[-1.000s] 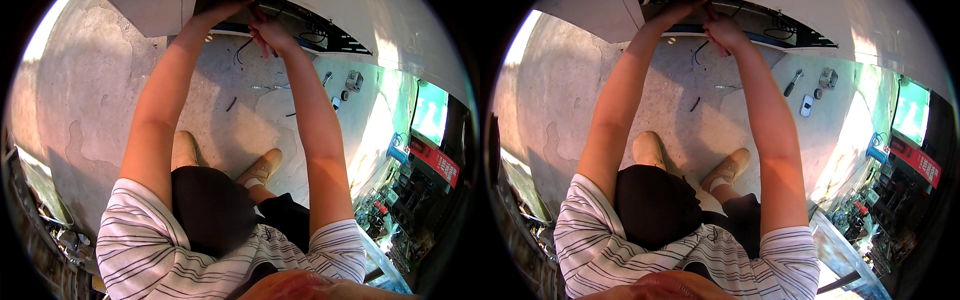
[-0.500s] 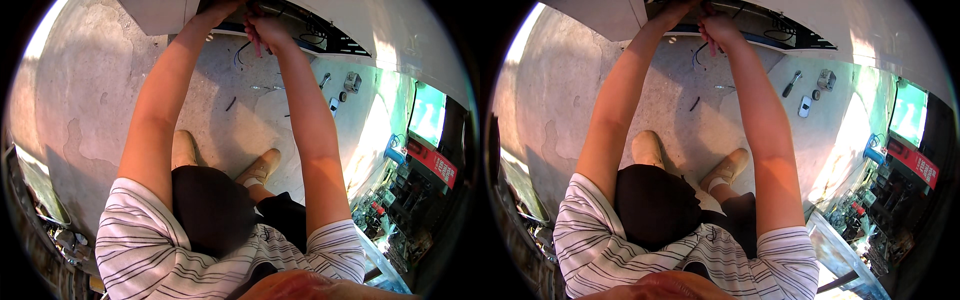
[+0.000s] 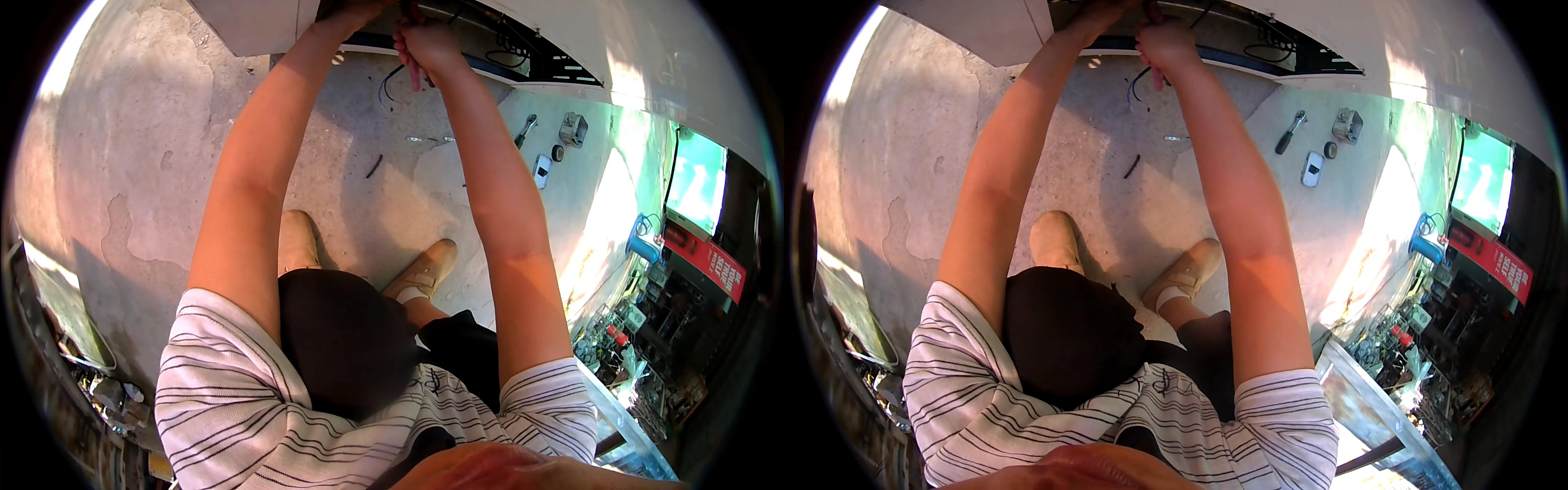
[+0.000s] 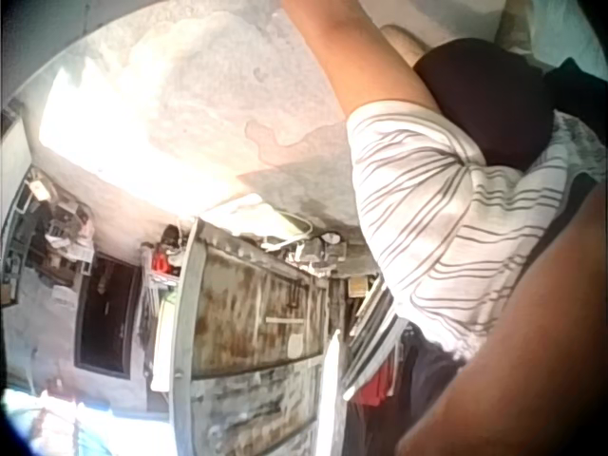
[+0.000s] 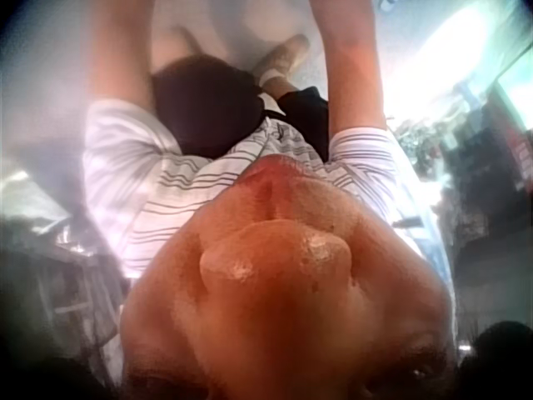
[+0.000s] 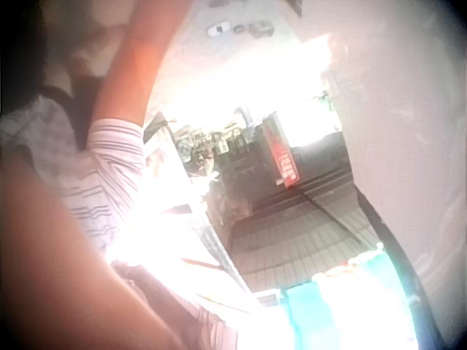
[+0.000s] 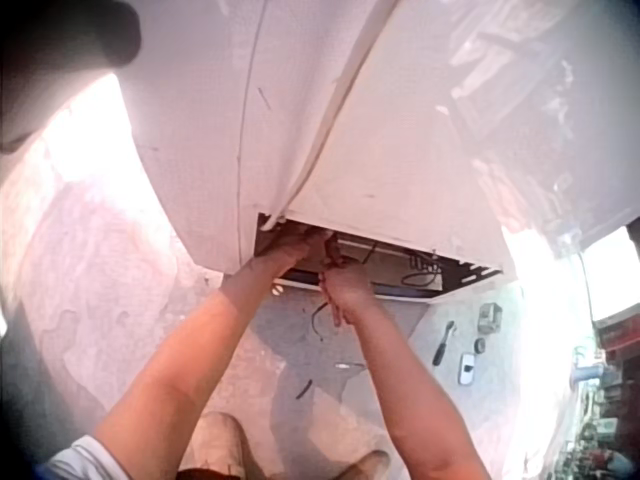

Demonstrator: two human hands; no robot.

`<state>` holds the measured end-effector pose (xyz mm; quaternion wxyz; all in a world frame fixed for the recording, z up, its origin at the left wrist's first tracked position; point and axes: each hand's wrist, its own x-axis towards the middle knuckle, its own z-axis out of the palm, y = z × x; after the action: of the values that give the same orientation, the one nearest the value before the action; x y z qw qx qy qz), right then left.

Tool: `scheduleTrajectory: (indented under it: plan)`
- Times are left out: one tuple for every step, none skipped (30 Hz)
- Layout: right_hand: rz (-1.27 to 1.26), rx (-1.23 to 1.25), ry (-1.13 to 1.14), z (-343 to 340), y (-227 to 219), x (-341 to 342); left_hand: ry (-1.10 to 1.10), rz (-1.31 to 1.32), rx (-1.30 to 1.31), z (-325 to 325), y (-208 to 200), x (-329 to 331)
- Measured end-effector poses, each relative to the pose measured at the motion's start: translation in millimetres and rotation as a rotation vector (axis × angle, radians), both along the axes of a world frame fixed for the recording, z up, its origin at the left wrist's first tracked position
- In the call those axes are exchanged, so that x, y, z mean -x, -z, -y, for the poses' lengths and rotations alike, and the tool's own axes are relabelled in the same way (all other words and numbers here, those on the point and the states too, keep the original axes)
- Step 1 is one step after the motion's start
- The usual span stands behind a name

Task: The person uses pliers to strip insulation from wires and then twists the bare wire ends together inside the bottom compartment of a vending machine.

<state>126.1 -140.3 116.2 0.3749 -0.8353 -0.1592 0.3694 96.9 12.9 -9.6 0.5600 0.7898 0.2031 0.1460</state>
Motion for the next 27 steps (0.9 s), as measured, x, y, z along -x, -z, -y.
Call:
scheduleTrajectory:
  plan:
    - [-0.009, -0.026, -0.032, -8, -5, 10, 0.050, 0.003, -0.083, -21, 25, 7]
    - [-0.017, -0.052, -0.064, -16, -10, 19, 0.103, 0.004, -0.166, -39, 41, 14]
    - [-0.024, -0.066, -0.059, -23, -11, 24, 0.089, 0.049, -0.113, -49, 50, 18]
    - [-0.032, -0.077, -0.049, -28, -12, 27, 0.079, 0.094, -0.057, -56, 53, 21]
    - [-0.044, -0.092, -0.048, -37, -14, 34, 0.062, 0.137, -0.007, -66, 54, 31]
    - [-0.037, -0.068, -0.007, -26, -5, 24, 0.005, 0.112, 0.057, -44, 45, 17]
    - [-0.018, -0.030, 0.065, -3, 6, 2, -0.020, 0.093, 0.137, -2, 19, -7]
    - [-0.018, -0.023, 0.099, 5, 8, -4, -0.081, 0.055, 0.184, 13, -2, -11]
    - [-0.042, -0.054, 0.102, -1, 9, -3, -0.104, 0.078, 0.172, 8, -9, -5]
    - [-0.061, -0.081, 0.109, -5, 14, -5, -0.122, 0.104, 0.164, 5, -14, -2]
    - [-0.079, -0.106, 0.119, -7, 18, -9, -0.137, 0.131, 0.159, 2, -18, -1]
    - [-0.089, -0.095, 0.114, -13, 15, 0, -0.084, 0.133, 0.263, -3, -18, 5]
    - [-0.095, -0.081, 0.113, -18, 7, 12, -0.026, 0.136, 0.371, -9, -19, 9]
    - [-0.100, -0.067, 0.114, -21, 1, 20, 0.034, 0.140, 0.479, -12, -20, 13]
    - [-0.119, -0.070, 0.099, -23, -1, 19, -0.015, 0.159, 0.438, -14, -19, 12]
    - [-0.138, -0.073, 0.084, -26, -2, 17, -0.064, 0.177, 0.397, -14, -18, 11]
    - [-0.157, -0.077, 0.068, -28, -4, 17, -0.114, 0.195, 0.356, -15, -17, 11]
    - [-0.137, -0.070, 0.071, -25, -2, 17, -0.166, 0.148, 0.160, -11, -19, 10]
    - [-0.118, -0.063, 0.073, -20, 0, 16, -0.220, 0.099, -0.038, -6, -21, 8]
    - [-0.120, -0.062, 0.047, -16, 0, 14, -0.273, 0.048, -0.236, -2, -23, 11]
    - [-0.115, -0.054, 0.035, -6, 1, 8, -0.187, 0.072, -0.123, 3, -32, 11]
    - [-0.129, -0.047, 0.002, 7, 2, -4, -0.096, 0.097, -0.008, 8, -48, 12]
    - [-0.147, -0.045, -0.039, 17, 2, -12, -0.011, 0.118, 0.100, 10, -63, 15]
    - [-0.088, -0.013, -0.080, 22, 2, -16, 0.042, 0.058, -0.139, 9, -69, 18]
    - [-0.028, 0.021, -0.119, 27, 3, -20, 0.096, -0.001, -0.376, 10, -76, 20]
    - [0.016, 0.055, -0.152, 33, 3, -26, 0.151, -0.060, -0.613, 12, -80, 19]
    - [0.058, 0.080, -0.198, 31, -1, -25, 0.107, -0.012, -0.630, 10, -74, 21]
